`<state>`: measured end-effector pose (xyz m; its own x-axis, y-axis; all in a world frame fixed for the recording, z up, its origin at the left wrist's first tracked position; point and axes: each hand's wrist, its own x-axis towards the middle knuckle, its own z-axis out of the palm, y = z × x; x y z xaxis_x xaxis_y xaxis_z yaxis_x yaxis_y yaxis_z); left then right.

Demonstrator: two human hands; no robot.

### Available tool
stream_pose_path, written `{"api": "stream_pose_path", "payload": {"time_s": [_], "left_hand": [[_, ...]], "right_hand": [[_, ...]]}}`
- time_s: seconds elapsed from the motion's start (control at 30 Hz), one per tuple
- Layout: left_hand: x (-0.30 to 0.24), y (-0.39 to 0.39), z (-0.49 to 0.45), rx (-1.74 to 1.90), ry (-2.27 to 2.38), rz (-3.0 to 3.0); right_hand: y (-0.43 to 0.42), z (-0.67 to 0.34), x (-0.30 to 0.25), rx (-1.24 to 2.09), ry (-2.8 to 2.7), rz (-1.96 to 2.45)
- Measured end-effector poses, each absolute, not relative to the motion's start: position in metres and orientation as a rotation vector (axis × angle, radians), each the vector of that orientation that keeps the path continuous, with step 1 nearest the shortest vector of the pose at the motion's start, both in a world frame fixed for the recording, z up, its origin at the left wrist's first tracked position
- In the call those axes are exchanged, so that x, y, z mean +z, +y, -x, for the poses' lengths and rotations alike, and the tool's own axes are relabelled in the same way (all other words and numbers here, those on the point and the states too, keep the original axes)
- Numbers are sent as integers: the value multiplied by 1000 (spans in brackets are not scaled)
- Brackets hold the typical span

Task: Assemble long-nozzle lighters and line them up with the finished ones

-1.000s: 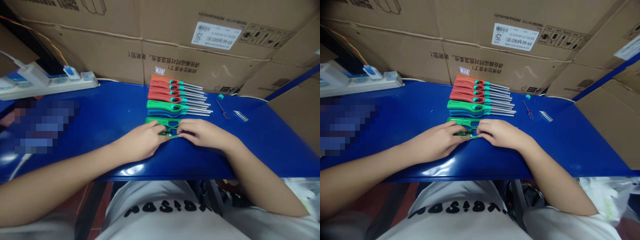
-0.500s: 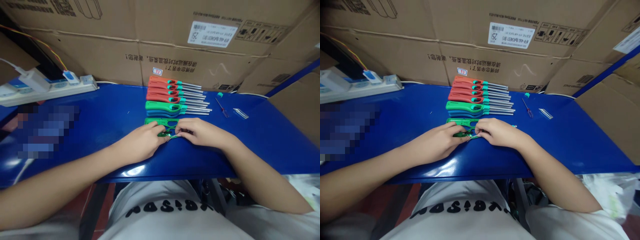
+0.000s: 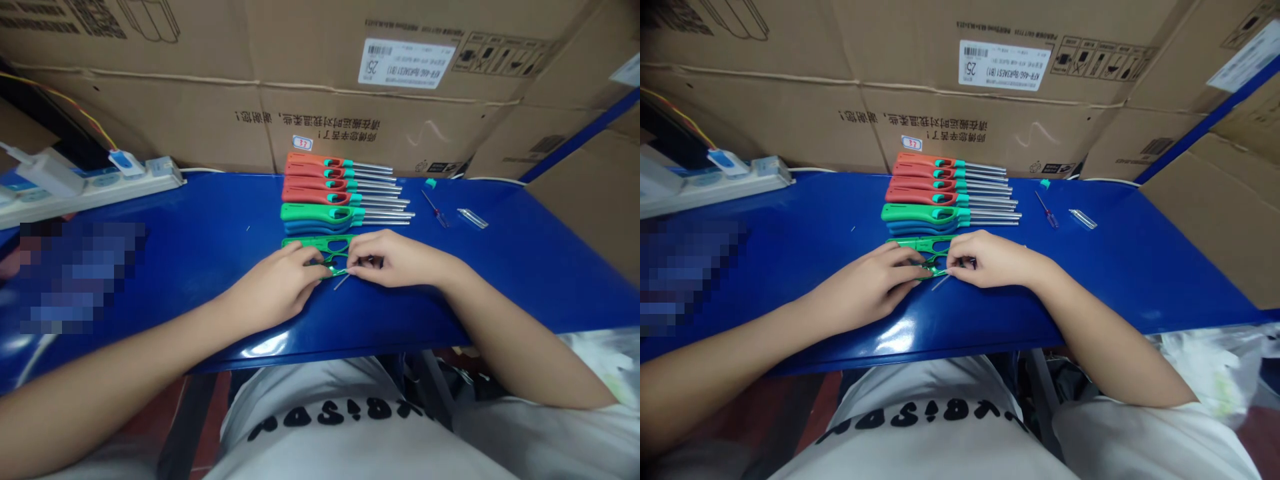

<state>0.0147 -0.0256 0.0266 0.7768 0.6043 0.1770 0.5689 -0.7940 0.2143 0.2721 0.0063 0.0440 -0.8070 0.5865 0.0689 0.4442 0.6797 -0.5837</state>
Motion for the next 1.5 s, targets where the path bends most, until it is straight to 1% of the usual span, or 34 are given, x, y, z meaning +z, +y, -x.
{"api": "stream_pose_path", "payload": {"time_s": [0.2, 0.47, 0.63, 0.97, 1.5], "left_hand": [[29, -28, -16, 279, 951, -2831], [30, -28, -17, 224, 952, -2854], [30, -27, -16, 226, 958, -2845], [29, -27, -17, 211, 963, -2829], [23, -23, -15, 350, 927, -2809]], "right_hand": [[6, -271, 41, 701, -2682, 889], [4, -268, 39, 656, -2731, 807], [4, -269, 41, 701, -2674, 843], [5, -272, 43, 679, -2727, 803], [1, -277, 55, 712, -2721, 842]]}}
